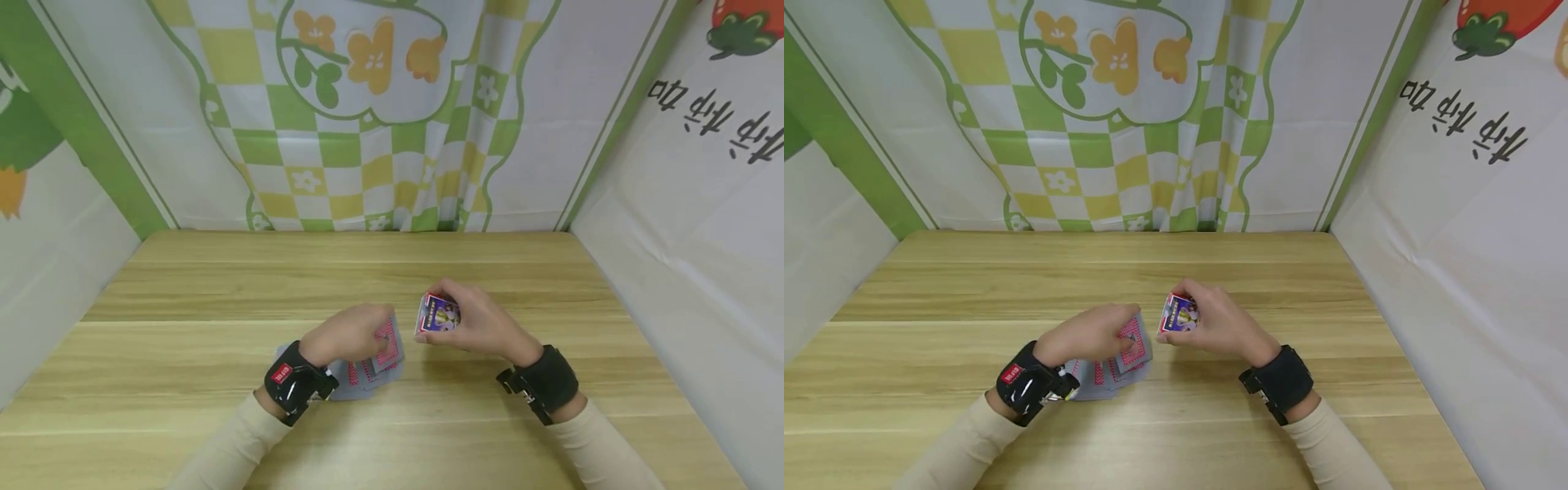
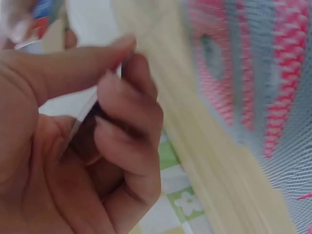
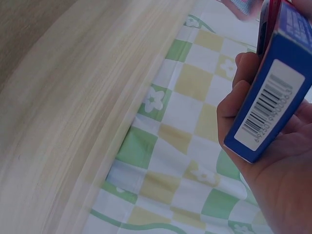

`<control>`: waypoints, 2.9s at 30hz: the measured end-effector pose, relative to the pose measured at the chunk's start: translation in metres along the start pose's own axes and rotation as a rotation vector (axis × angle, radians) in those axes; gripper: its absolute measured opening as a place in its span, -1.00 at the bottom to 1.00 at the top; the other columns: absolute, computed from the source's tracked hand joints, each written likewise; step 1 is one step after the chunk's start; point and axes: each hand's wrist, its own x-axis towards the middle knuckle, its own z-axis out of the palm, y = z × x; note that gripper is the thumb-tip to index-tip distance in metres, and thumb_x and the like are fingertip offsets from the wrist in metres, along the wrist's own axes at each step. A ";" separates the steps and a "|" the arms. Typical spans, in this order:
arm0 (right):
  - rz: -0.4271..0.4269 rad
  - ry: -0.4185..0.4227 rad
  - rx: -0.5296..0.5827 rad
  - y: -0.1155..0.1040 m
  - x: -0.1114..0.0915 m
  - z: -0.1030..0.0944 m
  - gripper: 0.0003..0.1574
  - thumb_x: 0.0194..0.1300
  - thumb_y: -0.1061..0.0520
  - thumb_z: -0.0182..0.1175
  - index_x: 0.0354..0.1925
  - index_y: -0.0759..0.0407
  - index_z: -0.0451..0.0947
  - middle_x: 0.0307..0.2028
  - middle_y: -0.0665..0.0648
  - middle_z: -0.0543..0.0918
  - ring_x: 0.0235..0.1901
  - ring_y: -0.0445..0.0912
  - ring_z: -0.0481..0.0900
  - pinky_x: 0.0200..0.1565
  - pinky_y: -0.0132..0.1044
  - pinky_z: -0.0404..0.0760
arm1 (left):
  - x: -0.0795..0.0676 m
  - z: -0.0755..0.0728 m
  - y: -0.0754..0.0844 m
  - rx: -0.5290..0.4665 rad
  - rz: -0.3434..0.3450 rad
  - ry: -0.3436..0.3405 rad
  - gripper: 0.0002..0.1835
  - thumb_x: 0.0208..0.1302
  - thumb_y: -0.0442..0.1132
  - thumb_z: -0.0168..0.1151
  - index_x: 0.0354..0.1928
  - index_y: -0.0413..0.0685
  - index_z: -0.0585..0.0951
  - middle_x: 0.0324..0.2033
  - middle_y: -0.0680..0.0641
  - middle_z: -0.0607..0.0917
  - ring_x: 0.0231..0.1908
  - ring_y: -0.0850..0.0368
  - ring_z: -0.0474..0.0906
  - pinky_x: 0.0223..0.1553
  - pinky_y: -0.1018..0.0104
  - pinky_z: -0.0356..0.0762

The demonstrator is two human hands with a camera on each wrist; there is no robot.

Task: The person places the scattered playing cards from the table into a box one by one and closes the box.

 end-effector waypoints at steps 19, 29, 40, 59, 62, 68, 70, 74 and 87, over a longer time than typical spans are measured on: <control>0.002 -0.024 0.009 0.000 0.000 0.004 -0.32 -0.09 -0.15 0.47 -0.06 0.06 0.44 -0.35 -0.08 0.57 -0.43 -0.26 0.51 -0.46 -0.28 0.60 | -0.003 -0.029 -0.002 -0.550 -0.091 0.215 -0.77 0.24 -0.08 0.26 -0.19 0.02 0.46 -0.42 -0.01 0.65 -0.34 0.13 0.54 -0.23 0.12 0.48; -0.001 -0.009 -0.011 -0.003 0.001 0.005 -0.31 -0.12 -0.10 0.50 -0.06 0.09 0.44 -0.33 -0.07 0.57 -0.43 -0.27 0.51 -0.46 -0.30 0.60 | 0.005 -0.015 0.007 -0.550 -0.129 0.283 -0.77 0.25 -0.12 0.24 -0.15 0.01 0.44 -0.36 -0.04 0.61 -0.31 0.09 0.51 -0.25 0.10 0.49; -0.047 0.036 0.006 -0.004 0.002 0.005 -0.34 -0.05 -0.14 0.45 -0.08 0.11 0.42 -0.35 -0.01 0.59 -0.47 -0.24 0.52 -0.55 -0.34 0.60 | 0.009 0.010 0.026 -0.609 -0.112 0.273 -0.70 0.39 -0.05 0.05 0.00 -0.04 0.32 -0.33 -0.08 0.49 -0.48 0.14 0.38 -0.53 0.25 0.40; -0.053 0.040 -0.021 -0.006 0.002 -0.001 -0.31 -0.07 -0.19 0.44 -0.07 0.11 0.42 -0.36 -0.03 0.59 -0.48 -0.27 0.52 -0.54 -0.36 0.60 | 0.005 -0.002 0.030 -0.769 -0.060 0.258 -0.84 0.33 -0.18 0.18 -0.21 -0.14 0.58 -0.26 -0.10 0.59 -0.21 -0.05 0.49 -0.28 0.22 0.40; -0.050 0.041 -0.021 -0.006 0.001 -0.001 -0.31 -0.07 -0.16 0.45 -0.07 0.11 0.42 -0.36 -0.03 0.59 -0.47 -0.27 0.53 -0.53 -0.36 0.60 | 0.001 -0.006 0.038 -0.766 -0.074 0.257 -0.81 0.36 -0.18 0.14 -0.22 -0.20 0.53 -0.32 -0.13 0.56 -0.26 -0.08 0.47 -0.36 0.26 0.38; -0.004 0.070 -0.037 -0.005 0.000 -0.007 -0.27 -0.11 -0.19 0.47 -0.06 0.11 0.43 -0.37 -0.02 0.60 -0.46 -0.26 0.53 -0.50 -0.33 0.61 | 0.015 -0.002 0.016 -0.583 -0.068 0.301 -0.76 0.39 0.00 0.06 -0.22 0.00 0.55 -0.34 -0.01 0.59 -0.33 0.08 0.50 -0.36 0.19 0.51; 0.006 0.087 -0.055 -0.004 -0.001 -0.010 -0.26 -0.13 -0.21 0.47 -0.06 0.10 0.43 -0.38 -0.03 0.60 -0.48 -0.26 0.53 -0.51 -0.32 0.61 | 0.018 -0.002 0.010 -0.425 -0.050 0.290 -0.79 0.37 -0.04 0.09 -0.23 0.00 0.57 -0.34 0.00 0.59 -0.34 0.11 0.50 -0.38 0.20 0.51; 0.004 0.095 -0.064 -0.003 -0.003 -0.010 -0.24 -0.14 -0.25 0.46 -0.07 0.10 0.44 -0.39 -0.04 0.61 -0.49 -0.27 0.53 -0.53 -0.33 0.60 | 0.014 -0.004 0.005 -0.093 -0.042 0.206 -0.72 0.23 -0.06 0.24 -0.22 -0.15 0.62 -0.28 -0.05 0.62 -0.33 0.11 0.49 -0.34 0.18 0.53; -0.005 0.066 -0.056 -0.004 -0.002 -0.004 -0.26 -0.12 -0.24 0.45 -0.07 0.08 0.44 -0.41 -0.05 0.60 -0.49 -0.25 0.53 -0.53 -0.33 0.60 | 0.004 0.012 0.000 0.261 -0.170 0.016 -0.16 -0.38 0.24 0.54 -0.05 -0.16 0.55 -0.18 -0.14 0.60 -0.16 -0.12 0.45 -0.27 0.00 0.54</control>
